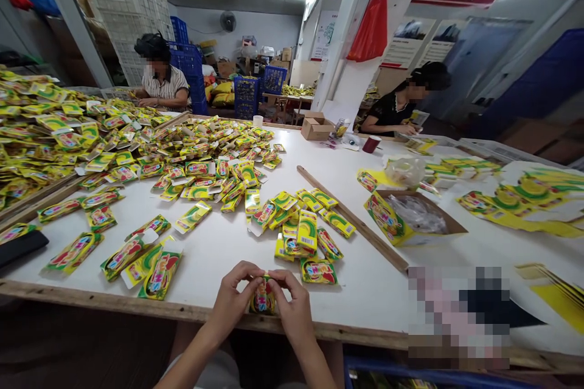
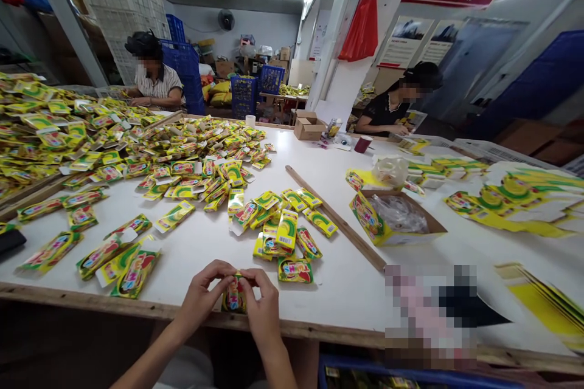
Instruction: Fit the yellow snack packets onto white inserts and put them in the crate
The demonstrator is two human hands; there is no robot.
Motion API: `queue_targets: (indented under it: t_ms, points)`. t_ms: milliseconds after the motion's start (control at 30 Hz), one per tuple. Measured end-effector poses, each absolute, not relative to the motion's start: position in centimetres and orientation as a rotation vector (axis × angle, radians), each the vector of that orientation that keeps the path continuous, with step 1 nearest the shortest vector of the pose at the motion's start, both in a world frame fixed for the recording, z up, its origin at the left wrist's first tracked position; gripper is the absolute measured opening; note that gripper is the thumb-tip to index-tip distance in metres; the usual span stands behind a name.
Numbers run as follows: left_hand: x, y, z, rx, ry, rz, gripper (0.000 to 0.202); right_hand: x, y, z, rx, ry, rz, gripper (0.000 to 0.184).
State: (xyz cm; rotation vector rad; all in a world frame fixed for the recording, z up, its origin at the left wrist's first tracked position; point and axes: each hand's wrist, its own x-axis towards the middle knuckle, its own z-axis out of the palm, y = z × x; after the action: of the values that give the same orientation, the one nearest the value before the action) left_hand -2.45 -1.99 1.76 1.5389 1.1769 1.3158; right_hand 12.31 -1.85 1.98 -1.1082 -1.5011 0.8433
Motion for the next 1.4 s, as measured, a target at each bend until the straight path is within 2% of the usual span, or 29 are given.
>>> queue_targets:
  t_ms: [200, 333, 433, 667, 800, 933, 1033, 1200, 1400]
  points:
    - [-3.4, -2.6, 0.8, 1.396, 1.249, 1.296, 0.028, 18.2, -3.8, 5.1, -1.317, -1.522, 0.624, 0.026]
    - [-3.4, -2.1, 0.4, 1.338, 1.311, 1.243, 0.027, 28.1, -6.4, 7.8, -1.685, -1.686, 0.510, 0.030]
    - [-2.6, -1.8, 0.6, 1.416, 1.325, 1.187, 0.026, 31.2, -6.9, 7.7, -1.798, -1.682, 0.394, 0.030]
    - [-2.9, -2.3, 0.3, 1.463, 1.347, 1.174, 0.027, 21.6, 1.3, 3.2, -1.555, -1.567, 0.332, 0.033]
    - [-3.3, -2.3, 0.4, 1.411, 1.353, 1.193, 0.029, 17.5, 6.4, 2.0, -1.623, -1.464, 0.219, 0.047]
    - [-3.1, -2.3, 0.2, 1.400, 1.377, 1.197, 0.027, 17.3, 6.5, 1.8, -1.646, -1.422, 0.214, 0.042]
    - [-2.8, -2.2, 0.1, 1.381, 1.361, 1.183, 0.027, 17.4, 3.2, 1.5, -1.487, -1.289, 0.384, 0.042]
    - [-2.2, -1.6, 0.6, 1.287, 1.179, 1.237, 0.034, 14.3, -2.0, 0.5, -1.177, -0.970, 1.120, 0.045]
    - [-2.3, -1.8, 0.5, 1.079, 1.062, 1.393, 0.044, 11.4, -2.2, 0.0, -1.121, -1.049, 1.301, 0.038]
